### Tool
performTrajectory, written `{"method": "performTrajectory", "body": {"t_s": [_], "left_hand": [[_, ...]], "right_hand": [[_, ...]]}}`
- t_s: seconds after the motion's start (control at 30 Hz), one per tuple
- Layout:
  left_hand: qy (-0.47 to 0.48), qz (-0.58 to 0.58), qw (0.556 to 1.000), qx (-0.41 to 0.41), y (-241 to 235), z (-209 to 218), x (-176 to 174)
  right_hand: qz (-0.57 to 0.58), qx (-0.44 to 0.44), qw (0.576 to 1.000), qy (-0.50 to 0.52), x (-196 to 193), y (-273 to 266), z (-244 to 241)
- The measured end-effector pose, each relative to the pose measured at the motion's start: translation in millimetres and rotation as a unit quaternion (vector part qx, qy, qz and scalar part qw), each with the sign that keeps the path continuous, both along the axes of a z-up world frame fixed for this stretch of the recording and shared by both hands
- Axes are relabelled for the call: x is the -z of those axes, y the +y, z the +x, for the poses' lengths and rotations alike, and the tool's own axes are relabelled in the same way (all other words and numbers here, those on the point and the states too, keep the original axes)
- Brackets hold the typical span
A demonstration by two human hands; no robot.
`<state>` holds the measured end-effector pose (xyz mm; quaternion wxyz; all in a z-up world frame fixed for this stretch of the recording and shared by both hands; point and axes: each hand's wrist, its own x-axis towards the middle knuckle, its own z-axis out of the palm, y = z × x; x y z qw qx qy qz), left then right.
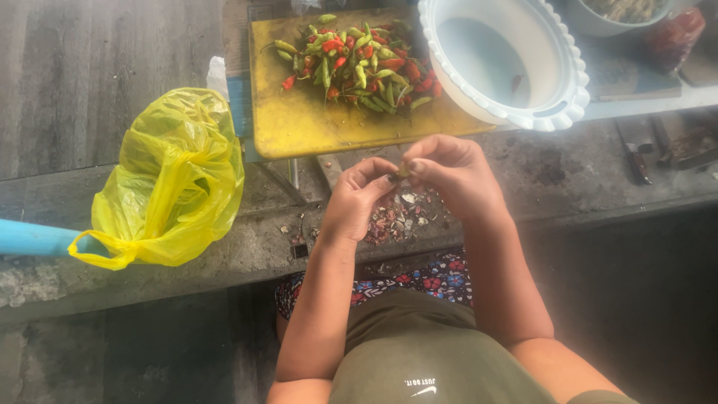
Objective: The person empties a bag of chopped ingredients onto a cutting board, transfers chili peppers from a bowl to the board, and removes the stems from the peppers by hand.
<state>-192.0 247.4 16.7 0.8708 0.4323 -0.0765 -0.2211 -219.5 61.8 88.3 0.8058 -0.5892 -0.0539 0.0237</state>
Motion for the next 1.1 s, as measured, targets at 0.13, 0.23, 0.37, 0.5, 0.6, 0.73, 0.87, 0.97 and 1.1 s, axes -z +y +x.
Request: {"method": "performTrajectory", "body": {"t_s": [0.13,0.23,0.37,0.5,0.6,0.73,0.87,0.97,1.1], "left_hand": [[-0.115,0.285,0.949,-0.077,-2,0,13],[-0.176,0.370,0.908,-0.085,3,-4,15],[-0.141,0.417,0.893,-0.098,3,-4,1],[-0.119,0.463,0.875,-0.080,6,-5,-13],[-0.199,0.439,0.868,-0.118,7,-9,-12],[-0.222,0.424,0.868,-0.133,12,-9,-9],[-0.200,0.425,0.871,-0.141,13,-6,-1],[-0.216,0.408,0.872,-0.161,10,-1,-1],[-0.199,0.392,0.885,-0.155,5,0,-8]], "right_hand": [[-0.113,0.177,0.967,-0.142,-15,-20,5],[-0.312,0.321,0.852,-0.271,-40,-47,35],[-0.537,0.390,0.639,-0.390,-52,-44,44],[-0.488,0.219,0.797,-0.282,-25,-8,64],[-0.529,0.199,0.786,-0.251,-2,11,81],[-0.525,0.240,0.762,-0.294,23,15,95],[-0.495,0.269,0.782,-0.266,33,5,96],[-0.467,0.311,0.791,-0.246,28,10,86],[-0.398,0.304,0.837,-0.220,14,12,71]]}}
